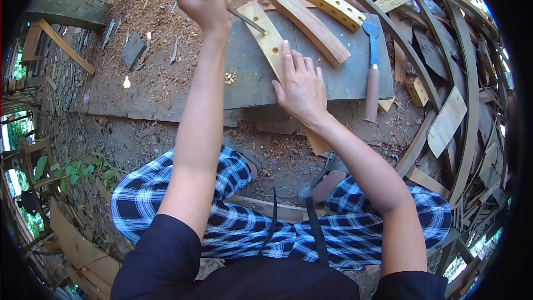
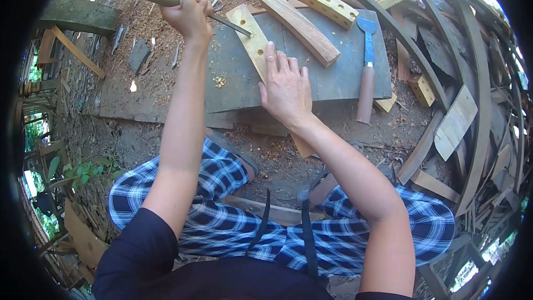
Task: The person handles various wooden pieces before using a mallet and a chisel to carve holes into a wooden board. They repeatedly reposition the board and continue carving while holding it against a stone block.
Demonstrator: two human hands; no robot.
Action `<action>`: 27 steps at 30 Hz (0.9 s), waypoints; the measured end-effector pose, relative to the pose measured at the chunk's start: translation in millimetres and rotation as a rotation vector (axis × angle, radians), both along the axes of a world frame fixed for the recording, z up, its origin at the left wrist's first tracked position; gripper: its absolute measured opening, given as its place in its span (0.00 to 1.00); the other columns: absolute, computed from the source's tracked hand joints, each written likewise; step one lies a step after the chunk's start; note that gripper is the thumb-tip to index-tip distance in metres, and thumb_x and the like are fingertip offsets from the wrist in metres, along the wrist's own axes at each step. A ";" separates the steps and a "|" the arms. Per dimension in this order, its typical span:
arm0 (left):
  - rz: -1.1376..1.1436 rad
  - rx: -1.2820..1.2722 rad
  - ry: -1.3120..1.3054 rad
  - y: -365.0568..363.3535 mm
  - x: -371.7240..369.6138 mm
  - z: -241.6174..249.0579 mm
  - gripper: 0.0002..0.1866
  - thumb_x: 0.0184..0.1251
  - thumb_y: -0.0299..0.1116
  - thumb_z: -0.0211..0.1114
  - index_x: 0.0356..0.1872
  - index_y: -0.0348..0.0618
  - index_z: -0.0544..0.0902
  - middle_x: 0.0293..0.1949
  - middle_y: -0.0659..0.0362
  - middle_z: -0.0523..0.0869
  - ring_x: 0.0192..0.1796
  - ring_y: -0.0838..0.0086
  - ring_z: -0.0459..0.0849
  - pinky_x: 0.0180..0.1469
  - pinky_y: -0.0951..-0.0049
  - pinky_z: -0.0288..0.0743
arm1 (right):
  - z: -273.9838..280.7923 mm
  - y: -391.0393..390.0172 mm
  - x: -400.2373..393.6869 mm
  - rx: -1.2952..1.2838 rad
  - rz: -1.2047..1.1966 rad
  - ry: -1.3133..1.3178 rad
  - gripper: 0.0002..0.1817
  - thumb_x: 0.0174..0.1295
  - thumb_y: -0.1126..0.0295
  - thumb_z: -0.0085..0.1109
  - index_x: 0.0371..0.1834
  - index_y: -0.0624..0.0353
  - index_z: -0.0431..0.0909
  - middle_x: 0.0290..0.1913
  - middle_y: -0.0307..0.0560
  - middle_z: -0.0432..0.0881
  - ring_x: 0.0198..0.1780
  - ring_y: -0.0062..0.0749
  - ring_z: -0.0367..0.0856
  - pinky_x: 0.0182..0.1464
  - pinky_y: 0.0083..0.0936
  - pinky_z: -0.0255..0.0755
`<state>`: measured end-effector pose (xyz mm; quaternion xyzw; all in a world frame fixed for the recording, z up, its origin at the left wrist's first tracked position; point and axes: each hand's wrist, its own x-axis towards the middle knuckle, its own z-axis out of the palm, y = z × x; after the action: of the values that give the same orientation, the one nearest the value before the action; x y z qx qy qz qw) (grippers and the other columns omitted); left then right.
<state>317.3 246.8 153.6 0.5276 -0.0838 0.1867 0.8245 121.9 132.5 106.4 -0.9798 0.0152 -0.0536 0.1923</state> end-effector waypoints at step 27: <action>-0.061 0.263 -0.200 -15.4 3.4 50.7 0.26 0.68 0.58 0.64 0.17 0.52 0.72 0.08 0.69 0.69 0.07 0.84 0.67 0.07 0.80 0.60 | 2.0 -1.1 0.8 -0.052 0.067 0.000 0.47 0.56 0.62 0.65 0.78 0.57 0.50 0.61 0.52 0.72 0.59 0.45 0.73 0.57 0.43 0.71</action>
<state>320.7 231.4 204.4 0.6071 -0.2051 0.2007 0.7410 122.6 131.4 108.4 -0.9844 -0.0191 -0.0475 0.1682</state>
